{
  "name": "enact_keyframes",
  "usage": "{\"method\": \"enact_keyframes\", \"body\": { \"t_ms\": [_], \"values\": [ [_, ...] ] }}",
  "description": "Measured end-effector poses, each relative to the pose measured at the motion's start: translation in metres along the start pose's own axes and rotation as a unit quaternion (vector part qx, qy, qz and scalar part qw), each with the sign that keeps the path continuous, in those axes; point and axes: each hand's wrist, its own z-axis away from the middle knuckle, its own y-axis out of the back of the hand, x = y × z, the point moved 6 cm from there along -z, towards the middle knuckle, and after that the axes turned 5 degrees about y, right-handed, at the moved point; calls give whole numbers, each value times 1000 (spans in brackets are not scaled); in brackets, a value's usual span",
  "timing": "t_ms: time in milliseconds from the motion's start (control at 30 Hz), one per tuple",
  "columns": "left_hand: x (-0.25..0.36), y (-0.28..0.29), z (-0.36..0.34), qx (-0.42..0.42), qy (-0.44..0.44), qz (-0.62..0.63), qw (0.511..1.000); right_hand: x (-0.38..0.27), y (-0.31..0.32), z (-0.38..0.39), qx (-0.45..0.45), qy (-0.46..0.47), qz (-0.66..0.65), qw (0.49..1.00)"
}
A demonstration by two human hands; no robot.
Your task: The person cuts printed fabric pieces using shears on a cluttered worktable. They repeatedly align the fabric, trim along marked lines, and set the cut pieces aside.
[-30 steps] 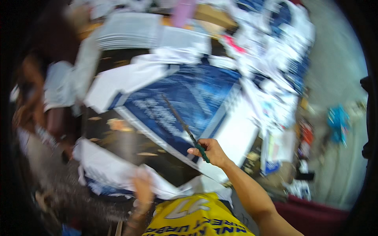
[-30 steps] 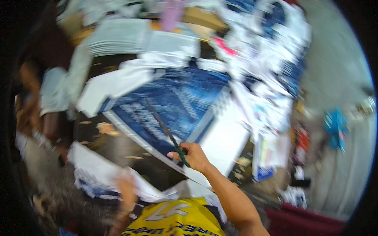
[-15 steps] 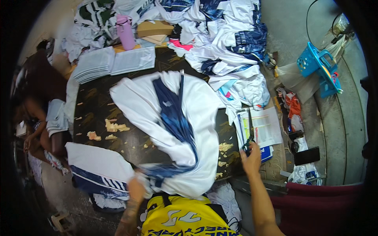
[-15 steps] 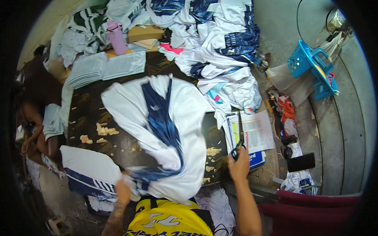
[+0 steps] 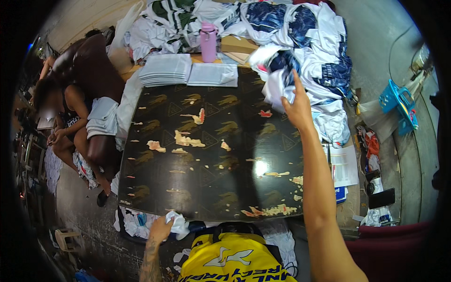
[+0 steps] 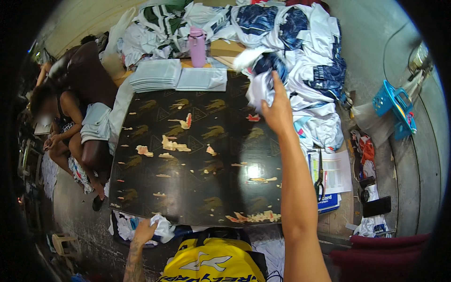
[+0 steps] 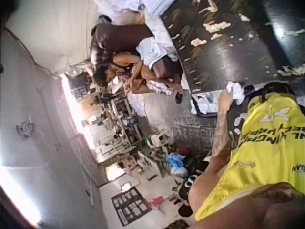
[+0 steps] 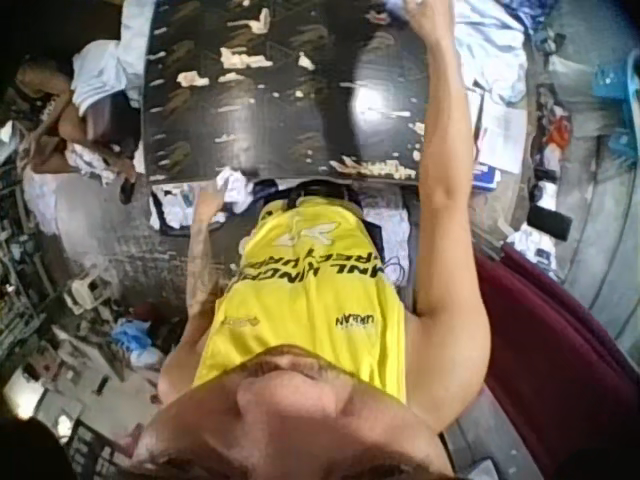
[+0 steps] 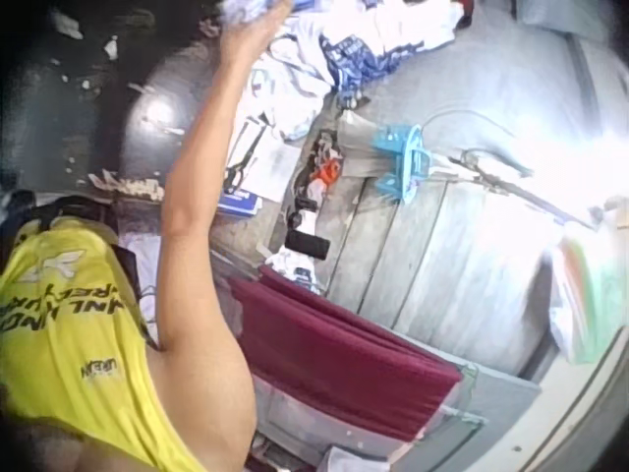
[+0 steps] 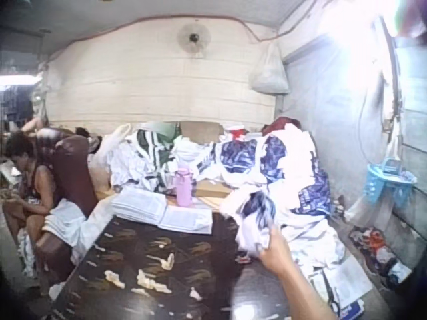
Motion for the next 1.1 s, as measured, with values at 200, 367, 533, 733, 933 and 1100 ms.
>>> {"method": "enact_keyframes", "body": {
  "t_ms": [200, 367, 533, 733, 933, 1100],
  "values": [
    [-14, 77, 34, -2, -244, 842, 480, -231, -186, 238, -422, 68, -317, 847],
    [-134, 232, -32, 285, -164, 600, 729, -277, -188, 297, -374, 33, -343, 861],
    [-130, 272, -142, 358, -90, 320, 873, -274, -153, 273, -232, -3, -328, 916],
    [-41, 265, -258, 348, -142, 84, 923, -255, -114, 284, -159, -71, -317, 932],
    [69, 175, -286, 397, -310, -41, 863, -48, -77, 321, -80, -361, -147, 918],
    [-17, 51, -185, 354, -62, -157, 920, 60, -2, 413, -108, -445, -10, 889]
  ]
}}
